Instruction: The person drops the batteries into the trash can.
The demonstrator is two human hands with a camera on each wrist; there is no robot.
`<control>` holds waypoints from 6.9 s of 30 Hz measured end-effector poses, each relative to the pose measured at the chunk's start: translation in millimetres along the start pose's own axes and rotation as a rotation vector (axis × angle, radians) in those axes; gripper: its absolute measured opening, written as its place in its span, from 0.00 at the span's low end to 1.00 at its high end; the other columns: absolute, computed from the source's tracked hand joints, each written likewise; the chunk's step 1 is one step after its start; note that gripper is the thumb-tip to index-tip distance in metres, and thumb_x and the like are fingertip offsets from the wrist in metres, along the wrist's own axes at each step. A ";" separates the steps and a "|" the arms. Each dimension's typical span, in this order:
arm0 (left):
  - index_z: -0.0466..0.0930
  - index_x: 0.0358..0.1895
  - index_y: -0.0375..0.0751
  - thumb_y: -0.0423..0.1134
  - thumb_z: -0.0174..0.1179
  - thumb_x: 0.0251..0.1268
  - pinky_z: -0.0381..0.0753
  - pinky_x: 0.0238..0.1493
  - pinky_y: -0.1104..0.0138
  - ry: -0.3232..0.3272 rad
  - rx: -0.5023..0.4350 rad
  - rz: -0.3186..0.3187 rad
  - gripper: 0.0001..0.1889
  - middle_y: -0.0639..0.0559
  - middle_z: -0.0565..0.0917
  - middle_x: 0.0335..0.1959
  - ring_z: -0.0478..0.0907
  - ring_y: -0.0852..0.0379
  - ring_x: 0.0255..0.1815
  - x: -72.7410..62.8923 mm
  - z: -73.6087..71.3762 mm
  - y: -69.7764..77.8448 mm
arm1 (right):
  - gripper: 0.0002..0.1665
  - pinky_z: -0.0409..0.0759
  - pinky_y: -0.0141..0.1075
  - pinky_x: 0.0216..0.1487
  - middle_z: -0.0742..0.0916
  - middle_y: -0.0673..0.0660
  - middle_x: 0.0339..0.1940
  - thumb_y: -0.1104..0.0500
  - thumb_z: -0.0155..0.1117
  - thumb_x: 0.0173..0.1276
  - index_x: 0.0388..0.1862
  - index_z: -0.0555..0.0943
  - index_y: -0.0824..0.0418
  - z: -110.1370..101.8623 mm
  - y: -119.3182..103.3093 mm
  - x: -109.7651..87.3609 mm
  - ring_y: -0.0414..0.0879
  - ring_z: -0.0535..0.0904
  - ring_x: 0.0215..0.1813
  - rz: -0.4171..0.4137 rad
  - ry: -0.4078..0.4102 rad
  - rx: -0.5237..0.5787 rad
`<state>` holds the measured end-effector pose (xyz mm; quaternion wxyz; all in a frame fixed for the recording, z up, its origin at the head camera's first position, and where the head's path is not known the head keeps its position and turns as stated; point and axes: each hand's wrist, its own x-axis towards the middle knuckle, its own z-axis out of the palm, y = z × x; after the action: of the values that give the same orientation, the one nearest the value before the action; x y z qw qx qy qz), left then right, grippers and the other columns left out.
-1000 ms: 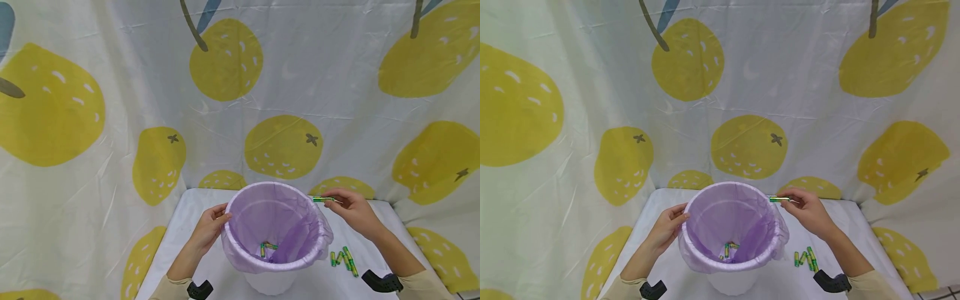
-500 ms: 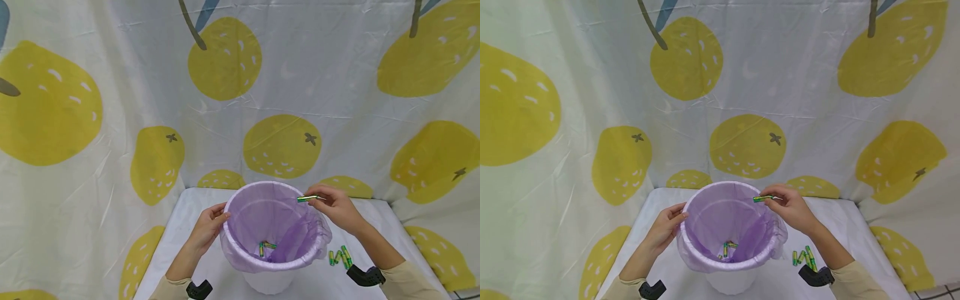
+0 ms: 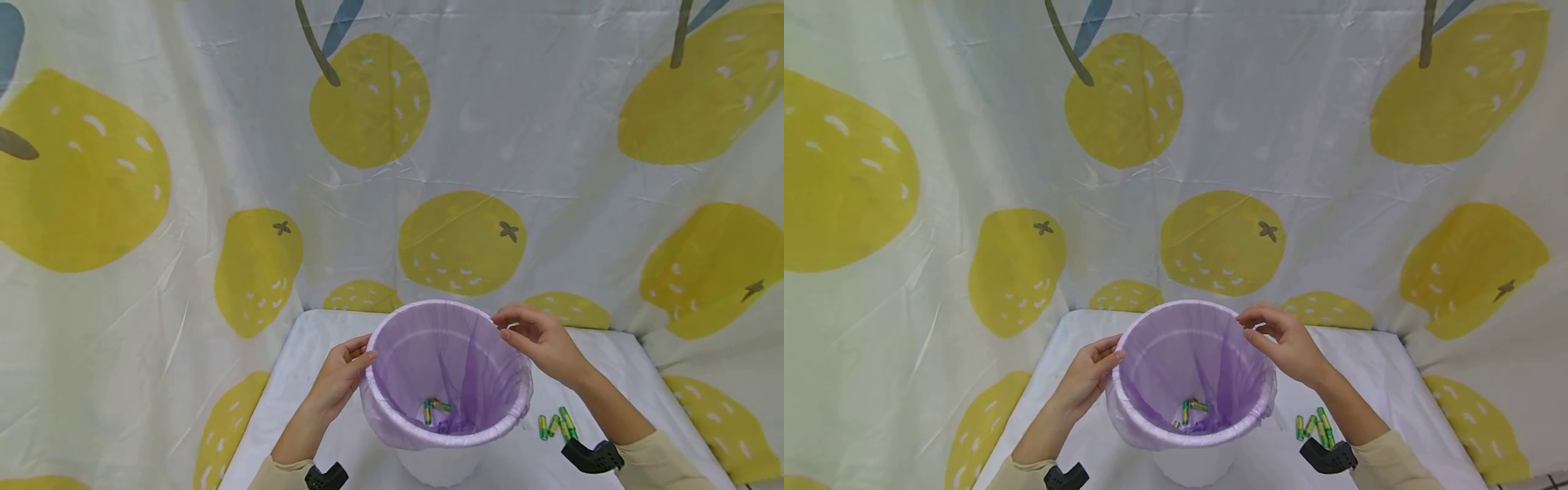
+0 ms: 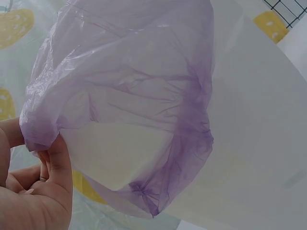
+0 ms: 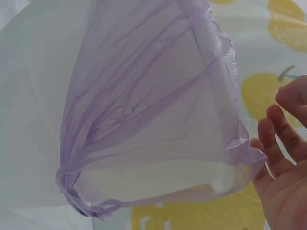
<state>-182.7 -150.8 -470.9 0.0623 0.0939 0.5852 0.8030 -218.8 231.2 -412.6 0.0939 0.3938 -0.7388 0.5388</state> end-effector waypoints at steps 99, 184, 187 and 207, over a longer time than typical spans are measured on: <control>0.63 0.69 0.14 0.25 0.58 0.73 0.83 0.50 0.67 0.001 0.020 -0.019 0.27 0.36 0.79 0.54 0.80 0.51 0.51 2.9 1.5 3.9 | 0.15 0.77 0.20 0.38 0.87 0.53 0.36 0.64 0.73 0.69 0.53 0.85 0.66 -38.9 92.2 -160.3 0.33 0.80 0.38 0.503 0.359 -0.420; 0.67 0.69 0.18 0.25 0.59 0.73 0.84 0.51 0.65 -0.017 -0.001 -0.013 0.25 0.35 0.79 0.54 0.80 0.50 0.51 3.0 4.4 -1.0 | 0.16 0.76 0.22 0.25 0.88 0.46 0.29 0.62 0.71 0.65 0.48 0.85 0.72 2.1 160.0 -240.2 0.24 0.77 0.26 1.067 0.751 -0.331; 0.67 0.69 0.18 0.25 0.59 0.73 0.84 0.51 0.65 -0.010 0.001 -0.014 0.25 0.36 0.79 0.53 0.80 0.50 0.51 3.1 4.8 -0.8 | 0.14 0.77 0.21 0.27 0.86 0.44 0.29 0.65 0.72 0.65 0.47 0.85 0.72 3.4 153.2 -230.4 0.24 0.78 0.27 1.032 0.754 -0.312; 0.66 0.69 0.17 0.24 0.58 0.73 0.83 0.54 0.63 0.017 -0.030 -0.010 0.25 0.37 0.80 0.52 0.80 0.48 0.52 1.8 2.8 -1.6 | 0.11 0.79 0.20 0.34 0.84 0.41 0.34 0.69 0.71 0.68 0.47 0.81 0.71 10.1 111.2 -170.0 0.22 0.78 0.36 0.745 0.707 -0.300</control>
<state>-183.8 -147.4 -471.4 0.0630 0.0832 0.5740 0.8122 -177.5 316.2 -592.6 0.1947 -0.1186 -0.8208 0.5238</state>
